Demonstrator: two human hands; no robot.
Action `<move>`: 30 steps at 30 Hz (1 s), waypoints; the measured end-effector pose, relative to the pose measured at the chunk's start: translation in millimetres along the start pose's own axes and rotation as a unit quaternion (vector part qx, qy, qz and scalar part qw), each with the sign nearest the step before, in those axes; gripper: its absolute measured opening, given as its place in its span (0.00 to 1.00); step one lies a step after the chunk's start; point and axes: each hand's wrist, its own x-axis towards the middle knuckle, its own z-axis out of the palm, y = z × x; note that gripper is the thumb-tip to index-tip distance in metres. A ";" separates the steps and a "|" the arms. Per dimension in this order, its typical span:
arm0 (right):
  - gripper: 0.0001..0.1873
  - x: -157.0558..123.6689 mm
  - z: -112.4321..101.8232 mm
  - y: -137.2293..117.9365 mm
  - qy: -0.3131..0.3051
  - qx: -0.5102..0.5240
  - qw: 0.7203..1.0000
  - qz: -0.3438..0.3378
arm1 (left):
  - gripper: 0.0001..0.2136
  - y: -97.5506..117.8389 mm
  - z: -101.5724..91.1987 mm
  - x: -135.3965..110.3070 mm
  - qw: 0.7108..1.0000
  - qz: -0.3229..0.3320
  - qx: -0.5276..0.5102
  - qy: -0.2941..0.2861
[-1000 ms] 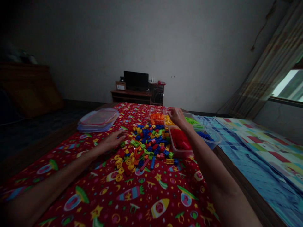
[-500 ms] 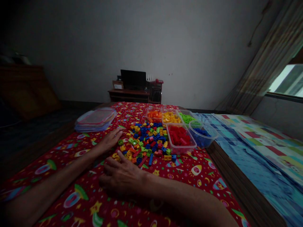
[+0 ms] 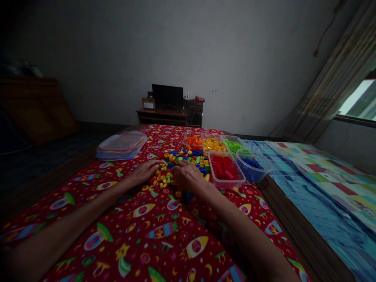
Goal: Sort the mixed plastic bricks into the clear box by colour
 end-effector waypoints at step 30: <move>0.13 -24.8 -4.8 8.1 0.017 0.030 0.999 0.025 | 0.11 60.2 -14.5 -10.9 0.991 0.020 -0.012 -0.133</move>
